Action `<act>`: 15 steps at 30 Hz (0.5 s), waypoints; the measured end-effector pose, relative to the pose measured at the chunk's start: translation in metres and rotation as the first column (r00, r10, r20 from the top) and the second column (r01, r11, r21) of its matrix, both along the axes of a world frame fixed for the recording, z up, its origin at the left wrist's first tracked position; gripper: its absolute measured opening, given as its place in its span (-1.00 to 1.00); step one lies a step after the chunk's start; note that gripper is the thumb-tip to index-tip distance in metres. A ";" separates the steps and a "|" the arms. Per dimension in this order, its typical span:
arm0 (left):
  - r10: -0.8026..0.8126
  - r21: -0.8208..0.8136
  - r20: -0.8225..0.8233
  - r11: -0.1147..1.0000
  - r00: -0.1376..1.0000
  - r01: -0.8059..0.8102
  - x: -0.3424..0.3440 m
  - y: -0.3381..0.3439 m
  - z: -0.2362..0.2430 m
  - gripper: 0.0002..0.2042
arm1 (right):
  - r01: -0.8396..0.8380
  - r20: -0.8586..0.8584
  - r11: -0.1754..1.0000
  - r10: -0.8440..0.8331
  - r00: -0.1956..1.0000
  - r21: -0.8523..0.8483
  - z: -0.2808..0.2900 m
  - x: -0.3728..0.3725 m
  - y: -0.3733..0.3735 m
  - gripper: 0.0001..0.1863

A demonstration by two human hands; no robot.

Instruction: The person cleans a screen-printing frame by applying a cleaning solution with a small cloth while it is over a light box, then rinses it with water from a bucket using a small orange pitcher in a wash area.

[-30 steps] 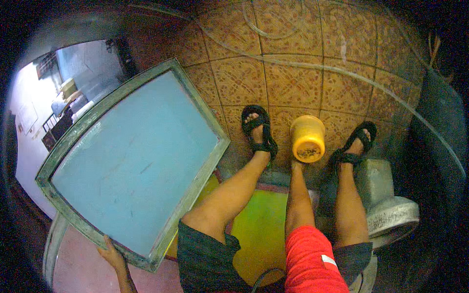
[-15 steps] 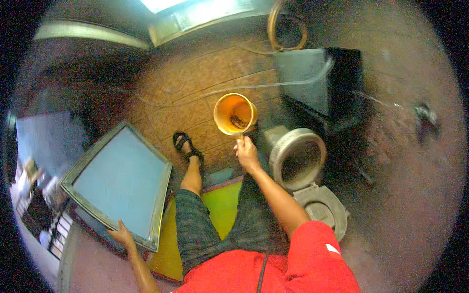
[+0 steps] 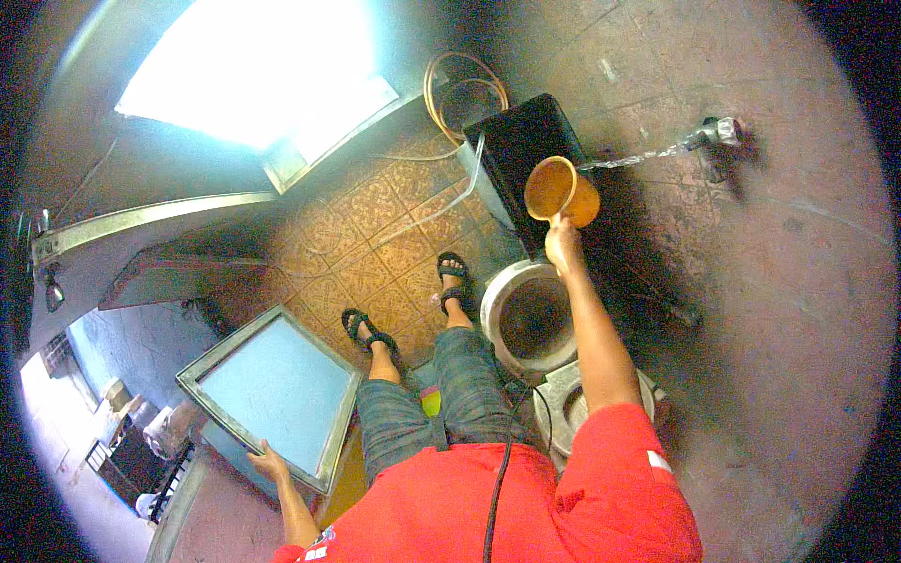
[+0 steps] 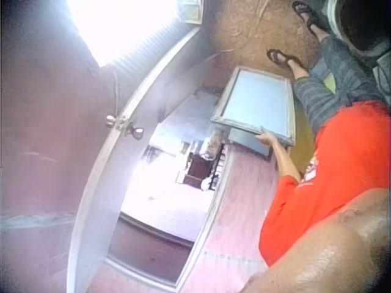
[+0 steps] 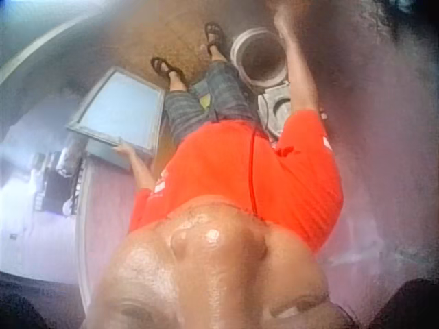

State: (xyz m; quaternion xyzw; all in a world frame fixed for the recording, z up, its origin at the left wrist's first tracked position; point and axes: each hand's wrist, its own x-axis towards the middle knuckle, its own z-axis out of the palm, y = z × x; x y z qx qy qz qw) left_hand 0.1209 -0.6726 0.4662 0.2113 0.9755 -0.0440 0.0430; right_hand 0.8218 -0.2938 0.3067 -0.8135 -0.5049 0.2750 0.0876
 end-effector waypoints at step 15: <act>-0.226 0.099 0.164 0.972 0.960 0.212 0.112 0.072 0.054 -0.52 | 0.224 -0.259 0.889 -0.343 0.903 -0.399 -0.134 0.009 0.081 -0.78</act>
